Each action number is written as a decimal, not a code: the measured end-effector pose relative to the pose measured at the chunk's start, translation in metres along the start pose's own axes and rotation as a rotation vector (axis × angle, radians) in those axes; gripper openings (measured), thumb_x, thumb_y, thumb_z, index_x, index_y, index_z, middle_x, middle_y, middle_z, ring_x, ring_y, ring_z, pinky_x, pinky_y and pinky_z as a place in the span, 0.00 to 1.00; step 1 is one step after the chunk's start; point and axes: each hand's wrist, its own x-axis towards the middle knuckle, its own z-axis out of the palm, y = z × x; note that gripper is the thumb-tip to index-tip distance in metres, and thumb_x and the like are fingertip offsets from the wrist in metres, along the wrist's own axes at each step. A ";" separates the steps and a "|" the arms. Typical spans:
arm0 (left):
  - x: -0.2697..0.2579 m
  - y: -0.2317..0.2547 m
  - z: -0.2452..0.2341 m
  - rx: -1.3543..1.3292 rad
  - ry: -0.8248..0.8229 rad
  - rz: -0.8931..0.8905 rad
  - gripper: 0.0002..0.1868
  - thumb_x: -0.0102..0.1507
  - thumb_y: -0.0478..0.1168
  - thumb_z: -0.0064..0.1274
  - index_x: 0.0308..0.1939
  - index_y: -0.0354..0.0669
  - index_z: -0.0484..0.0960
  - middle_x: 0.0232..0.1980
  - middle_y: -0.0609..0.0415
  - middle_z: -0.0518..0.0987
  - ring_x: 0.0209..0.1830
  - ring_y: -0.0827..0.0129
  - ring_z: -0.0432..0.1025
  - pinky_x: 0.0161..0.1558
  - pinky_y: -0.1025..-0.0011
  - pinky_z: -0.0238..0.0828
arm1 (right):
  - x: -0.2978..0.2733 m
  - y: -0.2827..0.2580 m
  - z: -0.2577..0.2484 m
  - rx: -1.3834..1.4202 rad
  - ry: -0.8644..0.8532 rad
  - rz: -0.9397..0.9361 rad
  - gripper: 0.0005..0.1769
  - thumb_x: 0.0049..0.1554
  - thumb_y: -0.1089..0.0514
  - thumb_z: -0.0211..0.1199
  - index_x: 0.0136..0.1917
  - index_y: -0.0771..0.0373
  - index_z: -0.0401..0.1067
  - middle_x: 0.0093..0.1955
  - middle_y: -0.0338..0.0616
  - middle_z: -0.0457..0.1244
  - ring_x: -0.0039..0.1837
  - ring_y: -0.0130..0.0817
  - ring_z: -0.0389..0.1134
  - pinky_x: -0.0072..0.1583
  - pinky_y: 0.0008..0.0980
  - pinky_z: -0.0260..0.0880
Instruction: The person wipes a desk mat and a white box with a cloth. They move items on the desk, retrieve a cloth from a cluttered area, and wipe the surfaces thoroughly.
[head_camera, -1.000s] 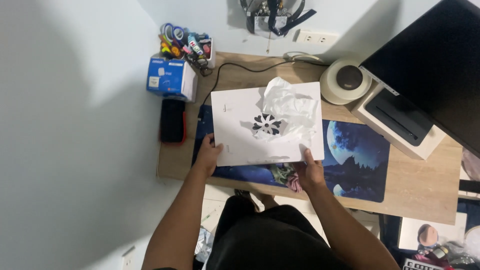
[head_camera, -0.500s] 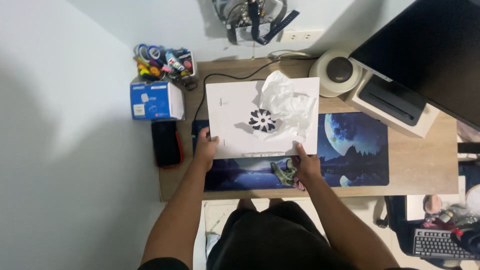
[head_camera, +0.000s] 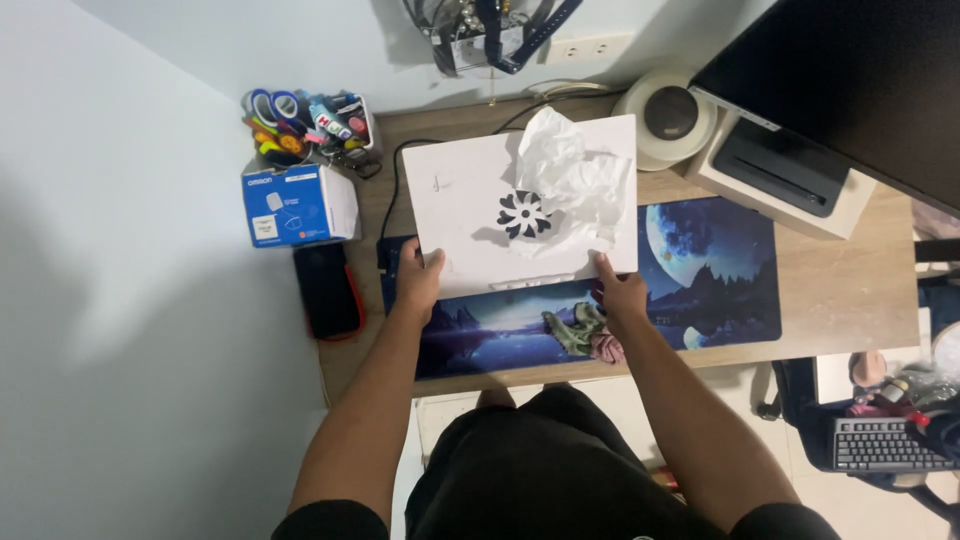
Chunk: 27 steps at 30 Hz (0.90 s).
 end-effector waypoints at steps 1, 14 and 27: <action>0.003 -0.005 0.000 0.001 -0.006 0.002 0.29 0.69 0.48 0.54 0.71 0.46 0.64 0.60 0.44 0.77 0.62 0.55 0.73 0.58 0.55 0.72 | -0.014 -0.008 -0.003 0.003 0.006 -0.002 0.44 0.63 0.38 0.68 0.72 0.76 0.57 0.64 0.66 0.60 0.63 0.55 0.69 0.63 0.49 0.75; 0.006 -0.013 -0.005 0.048 0.090 0.027 0.27 0.67 0.46 0.56 0.69 0.43 0.71 0.57 0.40 0.80 0.60 0.53 0.75 0.57 0.57 0.75 | -0.033 0.122 -0.041 -1.369 -0.048 -0.584 0.27 0.52 0.41 0.67 0.64 0.41 0.69 0.68 0.39 0.54 0.66 0.53 0.63 0.61 0.51 0.73; 0.002 -0.013 -0.008 0.069 0.088 -0.001 0.23 0.66 0.50 0.57 0.61 0.44 0.79 0.53 0.45 0.83 0.57 0.56 0.76 0.56 0.57 0.75 | 0.025 0.141 -0.067 -0.830 0.127 -0.670 0.15 0.52 0.56 0.61 0.54 0.52 0.73 0.50 0.40 0.59 0.57 0.48 0.68 0.58 0.43 0.73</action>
